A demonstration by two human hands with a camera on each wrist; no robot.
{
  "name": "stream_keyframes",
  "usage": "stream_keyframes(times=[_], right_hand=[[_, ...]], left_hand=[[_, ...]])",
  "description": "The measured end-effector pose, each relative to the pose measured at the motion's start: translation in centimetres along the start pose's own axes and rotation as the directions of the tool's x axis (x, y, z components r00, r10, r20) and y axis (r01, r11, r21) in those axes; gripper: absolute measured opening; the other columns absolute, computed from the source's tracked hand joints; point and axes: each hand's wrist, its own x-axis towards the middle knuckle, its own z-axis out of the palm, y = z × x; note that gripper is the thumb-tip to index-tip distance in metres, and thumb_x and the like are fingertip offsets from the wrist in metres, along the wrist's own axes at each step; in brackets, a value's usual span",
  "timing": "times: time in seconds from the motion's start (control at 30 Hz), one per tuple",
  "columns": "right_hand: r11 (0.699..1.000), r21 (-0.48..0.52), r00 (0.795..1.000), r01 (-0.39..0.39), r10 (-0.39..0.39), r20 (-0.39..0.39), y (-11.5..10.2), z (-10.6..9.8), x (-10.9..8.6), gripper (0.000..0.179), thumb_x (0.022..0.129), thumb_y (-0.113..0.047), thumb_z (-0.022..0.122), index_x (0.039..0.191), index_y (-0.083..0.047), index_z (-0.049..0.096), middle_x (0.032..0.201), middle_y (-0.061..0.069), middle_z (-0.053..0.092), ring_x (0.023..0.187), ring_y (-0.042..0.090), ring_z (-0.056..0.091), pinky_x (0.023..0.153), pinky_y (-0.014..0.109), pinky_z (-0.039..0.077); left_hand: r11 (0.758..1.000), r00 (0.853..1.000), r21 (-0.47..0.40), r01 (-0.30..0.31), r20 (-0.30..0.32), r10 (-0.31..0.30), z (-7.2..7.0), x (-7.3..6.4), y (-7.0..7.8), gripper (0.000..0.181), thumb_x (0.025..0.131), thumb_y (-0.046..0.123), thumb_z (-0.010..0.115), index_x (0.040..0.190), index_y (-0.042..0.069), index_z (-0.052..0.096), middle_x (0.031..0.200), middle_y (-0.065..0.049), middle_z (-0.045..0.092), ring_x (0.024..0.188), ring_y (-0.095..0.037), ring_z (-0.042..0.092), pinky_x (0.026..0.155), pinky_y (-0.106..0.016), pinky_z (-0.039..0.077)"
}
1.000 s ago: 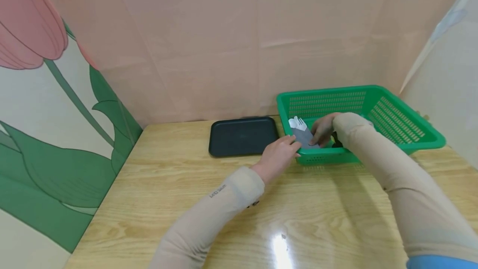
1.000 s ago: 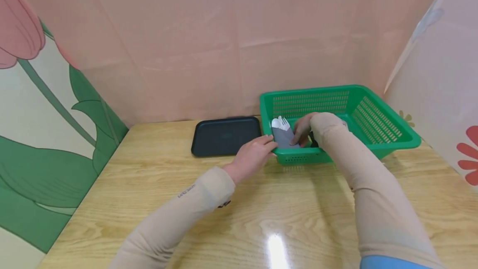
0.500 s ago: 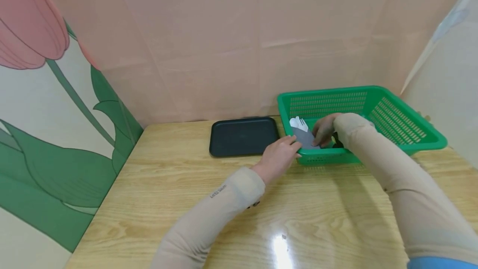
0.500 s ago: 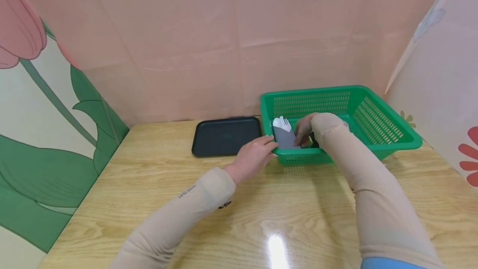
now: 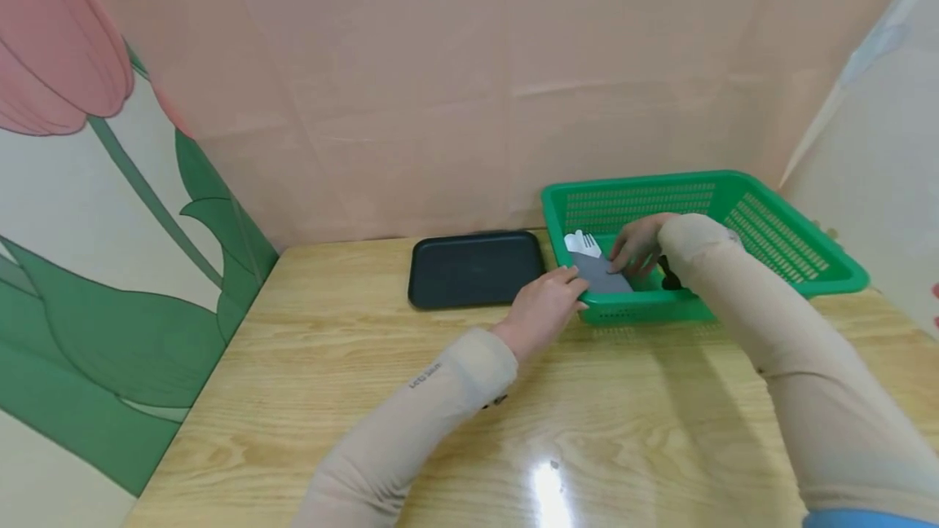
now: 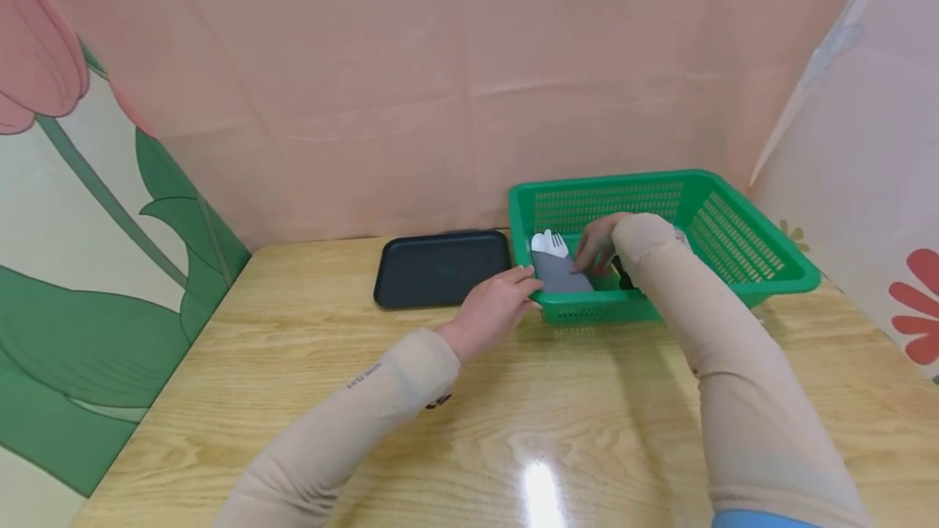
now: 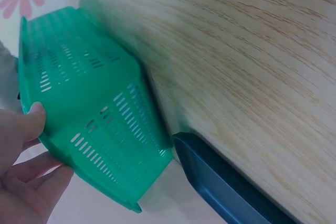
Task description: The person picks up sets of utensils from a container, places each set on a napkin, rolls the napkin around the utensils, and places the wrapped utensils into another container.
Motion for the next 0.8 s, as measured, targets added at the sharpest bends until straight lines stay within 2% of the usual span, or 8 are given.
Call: stream_keyframes(times=[0.1, 0.33, 0.43, 0.53, 0.6, 0.67, 0.73, 0.8], right_hand=[[1.000, -0.010, 1.000, -0.001, 0.001, 0.009, -0.09, -0.20, -0.23, 0.069, 0.093, -0.032, 0.056, 0.137, 0.014, 0.030, 0.140, 0.035, 0.035, 0.125, 0.044, 0.045, 0.096, 0.042, 0.047], [0.997, -0.081, 1.000, 0.009, -0.007, 0.020, 0.00, 0.36, -0.32, 0.056, 0.093, -0.029, 0.056, 0.127, 0.013, 0.045, 0.129, 0.028, 0.053, 0.118, 0.035, 0.055, 0.093, 0.037, 0.049], [0.996, -0.085, 1.000, 0.010, -0.008, 0.018, -0.01, 0.63, -0.14, 0.051, 0.092, -0.025, 0.057, 0.124, 0.014, 0.048, 0.122, 0.025, 0.058, 0.110, 0.027, 0.061, 0.091, 0.035, 0.050], [0.993, -0.117, 1.000, 0.013, -0.010, 0.022, -0.10, 0.76, -0.14, 0.046, 0.093, -0.024, 0.056, 0.121, 0.012, 0.052, 0.107, 0.014, 0.066, 0.096, 0.014, 0.064, 0.086, 0.030, 0.052], [0.991, -0.136, 0.999, 0.016, -0.012, 0.033, -0.21, 0.72, -0.25, 0.042, 0.093, -0.024, 0.055, 0.117, 0.010, 0.055, 0.094, 0.004, 0.065, 0.086, 0.007, 0.062, 0.081, 0.027, 0.052], [0.988, -0.151, 0.999, 0.018, -0.011, 0.047, -0.41, 0.67, -0.45, 0.035, 0.094, -0.024, 0.054, 0.112, 0.007, 0.059, 0.081, -0.005, 0.059, 0.076, 0.003, 0.057, 0.075, 0.023, 0.050], [0.989, -0.148, 0.998, 0.015, -0.006, 0.060, -0.44, 0.54, -0.38, 0.030, 0.094, -0.023, 0.053, 0.105, 0.003, 0.061, 0.072, -0.007, 0.054, 0.069, 0.003, 0.054, 0.072, 0.021, 0.048], [0.991, -0.131, 0.997, 0.013, -0.004, 0.072, -0.12, 0.35, 0.06, 0.028, 0.094, -0.022, 0.053, 0.105, 0.003, 0.061, 0.072, -0.008, 0.056, 0.069, 0.003, 0.055, 0.072, 0.021, 0.049]], left_hand=[[1.000, 1.000, 0.001, -0.002, -0.002, 0.002, 0.03, -0.02, -0.11, 0.031, 0.093, 0.033, 0.052, 0.117, 0.016, 0.062, 0.127, -0.001, 0.061, 0.122, -0.013, 0.055, 0.093, -0.016, 0.045], [1.000, 1.000, -0.019, -0.013, -0.014, 0.013, 0.12, -0.07, -0.06, 0.029, 0.093, 0.032, 0.053, 0.116, 0.016, 0.062, 0.124, -0.002, 0.062, 0.121, -0.013, 0.055, 0.092, -0.016, 0.046], [0.999, 1.000, -0.029, -0.020, -0.018, 0.019, 0.18, -0.10, -0.04, 0.029, 0.094, 0.031, 0.053, 0.116, 0.016, 0.062, 0.123, -0.003, 0.062, 0.120, -0.014, 0.056, 0.092, -0.016, 0.046], [0.999, 0.999, -0.027, -0.023, -0.025, 0.022, 0.19, -0.10, -0.06, 0.029, 0.094, 0.031, 0.052, 0.116, 0.015, 0.062, 0.124, -0.003, 0.062, 0.120, -0.014, 0.056, 0.092, -0.016, 0.046], [0.999, 0.999, -0.025, -0.020, -0.029, 0.020, 0.18, -0.11, -0.10, 0.029, 0.094, 0.031, 0.052, 0.116, 0.015, 0.062, 0.124, -0.002, 0.062, 0.121, -0.014, 0.056, 0.093, -0.016, 0.046], [1.000, 0.999, -0.018, -0.018, -0.030, 0.018, 0.19, -0.11, -0.15, 0.030, 0.094, 0.032, 0.052, 0.117, 0.016, 0.062, 0.124, -0.002, 0.062, 0.121, -0.014, 0.055, 0.093, -0.016, 0.045], [1.000, 1.000, -0.015, -0.015, -0.027, 0.015, 0.19, -0.10, -0.21, 0.030, 0.094, 0.032, 0.052, 0.117, 0.015, 0.062, 0.125, -0.002, 0.062, 0.121, -0.013, 0.055, 0.093, -0.016, 0.045], [1.000, 1.000, -0.011, -0.012, -0.020, 0.012, 0.22, -0.07, -0.25, 0.030, 0.094, 0.032, 0.052, 0.117, 0.016, 0.062, 0.125, -0.002, 0.061, 0.121, -0.013, 0.055, 0.093, -0.016, 0.045]])
